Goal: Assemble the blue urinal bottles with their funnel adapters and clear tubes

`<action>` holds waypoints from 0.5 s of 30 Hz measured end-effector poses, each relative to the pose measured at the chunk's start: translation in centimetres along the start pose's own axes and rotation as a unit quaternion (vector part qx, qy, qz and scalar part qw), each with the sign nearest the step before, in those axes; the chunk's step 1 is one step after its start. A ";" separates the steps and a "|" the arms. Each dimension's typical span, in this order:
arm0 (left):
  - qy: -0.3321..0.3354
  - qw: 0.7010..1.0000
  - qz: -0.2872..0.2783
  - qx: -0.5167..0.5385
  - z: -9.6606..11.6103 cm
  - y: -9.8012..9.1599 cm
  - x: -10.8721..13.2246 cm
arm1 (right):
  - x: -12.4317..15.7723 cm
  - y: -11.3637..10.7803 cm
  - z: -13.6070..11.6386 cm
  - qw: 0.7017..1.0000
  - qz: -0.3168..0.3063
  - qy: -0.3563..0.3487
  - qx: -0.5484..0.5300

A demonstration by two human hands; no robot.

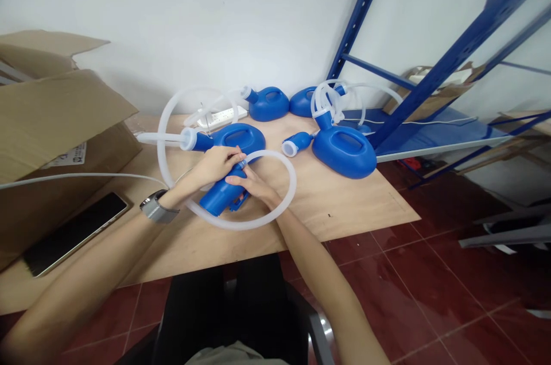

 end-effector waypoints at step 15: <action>-0.056 0.997 -0.025 -0.042 1.4 -1.4 1.1 | -0.2 0.7 -0.9 0.999 0.000 -0.027 0.030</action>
Point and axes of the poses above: each hand's wrist, its own x-axis away from the middle knuckle, its own y-axis out of the palm, z = x × y, the point moved 4 cm from there along -x, towards the middle knuckle, and after that the axes turned 14 degrees about -z, right-handed, at the moved point
